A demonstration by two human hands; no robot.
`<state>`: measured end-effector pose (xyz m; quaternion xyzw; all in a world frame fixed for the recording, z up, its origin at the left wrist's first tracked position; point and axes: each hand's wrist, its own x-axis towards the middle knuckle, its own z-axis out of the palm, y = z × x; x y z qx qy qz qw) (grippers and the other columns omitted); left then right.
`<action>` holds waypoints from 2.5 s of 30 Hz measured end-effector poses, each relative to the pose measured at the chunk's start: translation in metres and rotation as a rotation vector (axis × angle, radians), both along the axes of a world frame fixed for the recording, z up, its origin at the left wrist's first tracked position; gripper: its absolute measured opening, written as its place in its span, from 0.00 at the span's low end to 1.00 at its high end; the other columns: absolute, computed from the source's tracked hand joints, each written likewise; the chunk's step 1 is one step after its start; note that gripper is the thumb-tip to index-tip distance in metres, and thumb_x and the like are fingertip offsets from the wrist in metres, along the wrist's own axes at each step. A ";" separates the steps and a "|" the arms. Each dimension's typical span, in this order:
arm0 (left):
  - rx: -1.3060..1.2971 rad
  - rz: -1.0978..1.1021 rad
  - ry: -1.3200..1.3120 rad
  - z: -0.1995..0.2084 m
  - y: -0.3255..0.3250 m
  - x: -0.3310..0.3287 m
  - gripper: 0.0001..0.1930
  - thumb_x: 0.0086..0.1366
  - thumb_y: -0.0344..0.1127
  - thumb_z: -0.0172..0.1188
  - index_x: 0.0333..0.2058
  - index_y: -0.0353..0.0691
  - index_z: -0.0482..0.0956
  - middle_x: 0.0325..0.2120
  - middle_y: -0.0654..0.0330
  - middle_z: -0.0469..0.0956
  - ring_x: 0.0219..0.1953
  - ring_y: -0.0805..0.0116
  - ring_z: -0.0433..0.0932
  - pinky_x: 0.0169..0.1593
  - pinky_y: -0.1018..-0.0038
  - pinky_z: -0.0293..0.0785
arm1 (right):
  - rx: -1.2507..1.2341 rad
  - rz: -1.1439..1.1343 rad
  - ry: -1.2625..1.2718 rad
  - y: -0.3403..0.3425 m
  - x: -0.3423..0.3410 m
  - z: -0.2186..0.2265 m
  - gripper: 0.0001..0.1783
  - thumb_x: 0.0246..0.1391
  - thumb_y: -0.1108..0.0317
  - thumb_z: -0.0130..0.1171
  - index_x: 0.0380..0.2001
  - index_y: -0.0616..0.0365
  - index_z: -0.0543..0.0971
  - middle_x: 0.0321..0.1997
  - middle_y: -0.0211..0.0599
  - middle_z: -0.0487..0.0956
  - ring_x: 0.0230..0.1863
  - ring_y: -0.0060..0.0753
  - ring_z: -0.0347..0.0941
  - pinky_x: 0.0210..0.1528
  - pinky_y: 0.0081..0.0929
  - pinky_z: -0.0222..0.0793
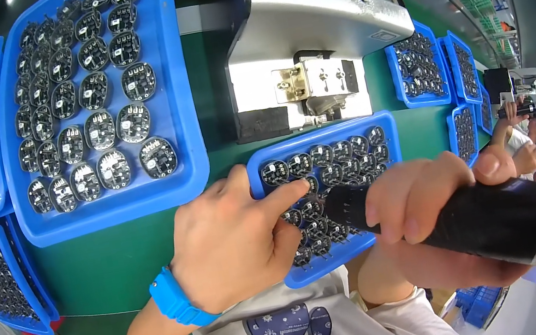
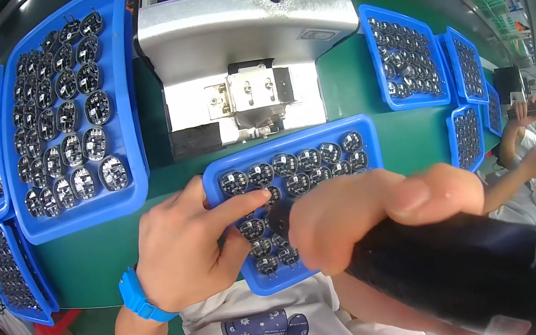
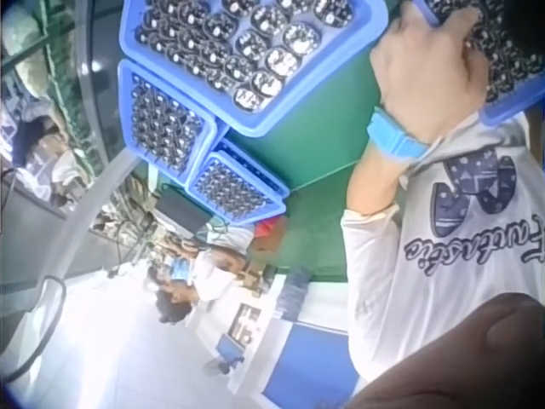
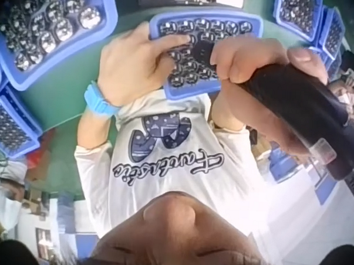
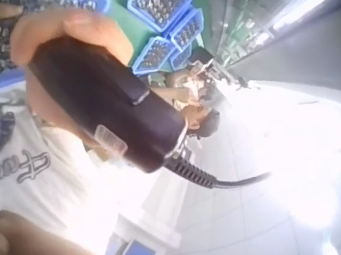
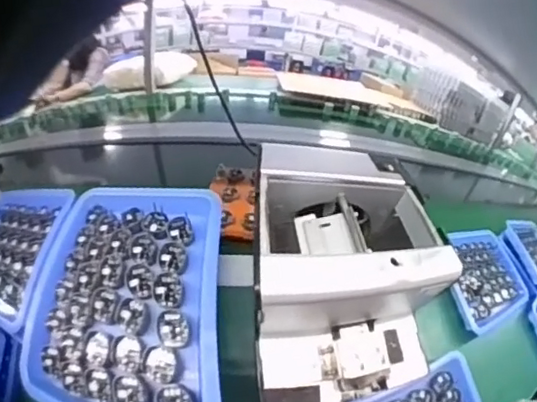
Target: The person screws electronics components into a base plate using an electric screwdriver.
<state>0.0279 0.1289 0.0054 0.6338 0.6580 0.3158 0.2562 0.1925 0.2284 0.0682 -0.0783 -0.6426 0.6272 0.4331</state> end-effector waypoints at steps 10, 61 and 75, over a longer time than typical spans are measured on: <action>-0.084 0.013 -0.013 0.004 -0.002 -0.001 0.23 0.46 0.29 0.61 0.44 0.54 0.87 0.36 0.52 0.78 0.26 0.52 0.80 0.32 0.61 0.78 | -0.054 -0.181 -0.020 -0.006 -0.011 -0.015 0.45 0.54 0.25 0.54 0.55 0.53 0.62 0.24 0.39 0.73 0.19 0.37 0.70 0.23 0.35 0.69; 0.099 -0.134 0.295 0.025 0.015 0.028 0.22 0.55 0.51 0.68 0.48 0.52 0.85 0.31 0.61 0.64 0.35 0.62 0.67 0.38 0.66 0.60 | 0.017 -0.236 0.068 0.025 0.022 0.000 0.50 0.52 0.20 0.45 0.56 0.58 0.65 0.22 0.39 0.71 0.17 0.36 0.67 0.22 0.37 0.66; 0.090 -0.144 0.300 0.010 0.024 0.032 0.23 0.55 0.51 0.68 0.49 0.51 0.85 0.31 0.62 0.63 0.36 0.63 0.66 0.39 0.66 0.58 | -0.008 -0.207 0.086 0.034 0.016 -0.020 0.51 0.49 0.21 0.53 0.55 0.60 0.64 0.23 0.41 0.73 0.20 0.39 0.69 0.24 0.37 0.68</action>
